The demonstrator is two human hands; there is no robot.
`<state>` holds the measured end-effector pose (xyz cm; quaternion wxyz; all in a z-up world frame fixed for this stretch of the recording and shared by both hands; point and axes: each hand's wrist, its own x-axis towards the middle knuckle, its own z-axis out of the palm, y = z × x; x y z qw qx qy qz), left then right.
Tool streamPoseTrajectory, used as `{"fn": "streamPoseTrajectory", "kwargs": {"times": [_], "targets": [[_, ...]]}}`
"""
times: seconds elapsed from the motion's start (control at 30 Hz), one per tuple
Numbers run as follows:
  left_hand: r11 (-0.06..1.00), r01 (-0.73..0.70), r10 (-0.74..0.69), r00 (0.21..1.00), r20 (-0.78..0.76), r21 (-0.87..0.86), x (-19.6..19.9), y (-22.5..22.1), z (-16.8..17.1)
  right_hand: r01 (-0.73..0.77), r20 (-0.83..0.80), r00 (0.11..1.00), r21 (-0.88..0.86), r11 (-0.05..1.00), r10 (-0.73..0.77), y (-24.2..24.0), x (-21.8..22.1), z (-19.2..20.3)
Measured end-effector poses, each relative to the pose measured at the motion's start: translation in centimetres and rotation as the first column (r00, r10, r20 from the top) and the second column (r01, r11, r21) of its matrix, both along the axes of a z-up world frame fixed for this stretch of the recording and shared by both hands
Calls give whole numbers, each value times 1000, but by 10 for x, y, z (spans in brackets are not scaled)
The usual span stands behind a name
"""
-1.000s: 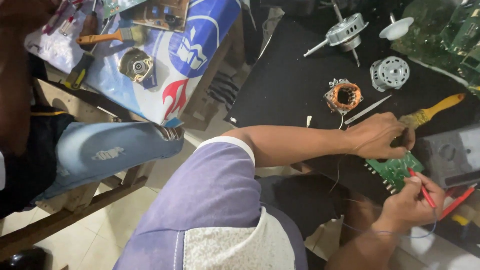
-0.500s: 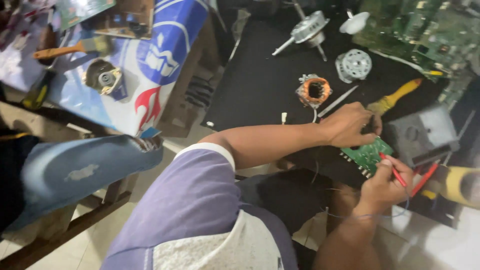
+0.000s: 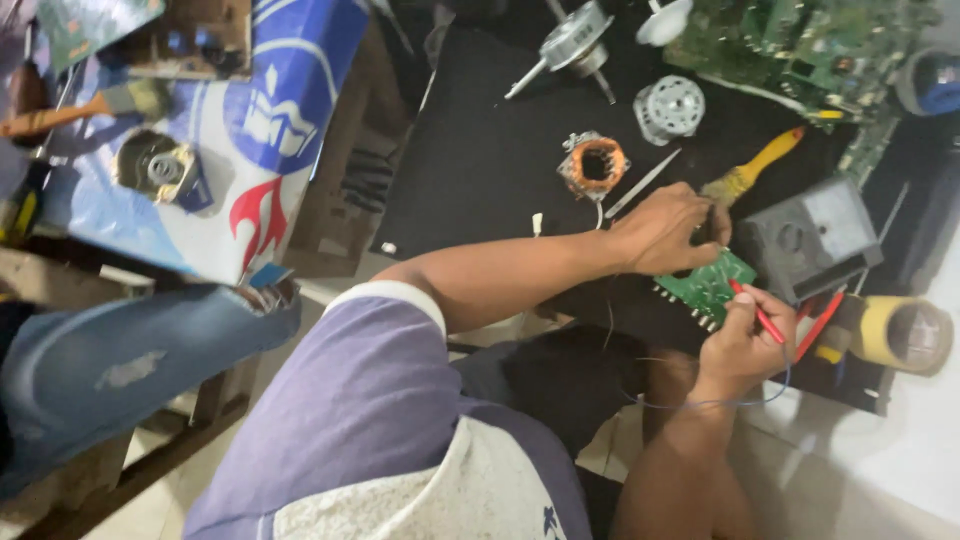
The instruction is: Troubleshooting a circuit board by testing electrical points with a multimeter.
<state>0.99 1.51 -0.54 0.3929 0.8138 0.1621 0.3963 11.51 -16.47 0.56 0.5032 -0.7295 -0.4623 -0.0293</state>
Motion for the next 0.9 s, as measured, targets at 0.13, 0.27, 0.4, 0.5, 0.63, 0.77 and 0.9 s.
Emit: {"fn": "streamPoseTrajectory", "kwargs": {"times": [0.13,0.27,0.4,0.5,0.63,0.77,0.9], "targets": [[1000,-1,-1,997,82,16,2,-1,-6,68,80,994,41,997,-72,-1,8,-8],[994,91,-87,993,74,-56,11,4,-15,72,170,983,27,997,-76,11,-21,56],[989,125,-122,992,37,-73,11,13,-30,217,-69,972,-116,969,-226,1,13,-8],[993,97,-100,994,-37,-61,8,3,-8,123,-69,990,7,992,-123,-1,18,-9],[993,82,-91,990,-111,-83,6,-5,1,75,-110,992,67,995,-68,-4,21,-6],[993,60,-75,986,-152,-103,9,-4,6,74,-73,995,97,992,-68,-2,26,-7],[995,27,-39,991,-128,-95,10,-7,6,25,-97,995,120,993,-13,0,20,5]]}}
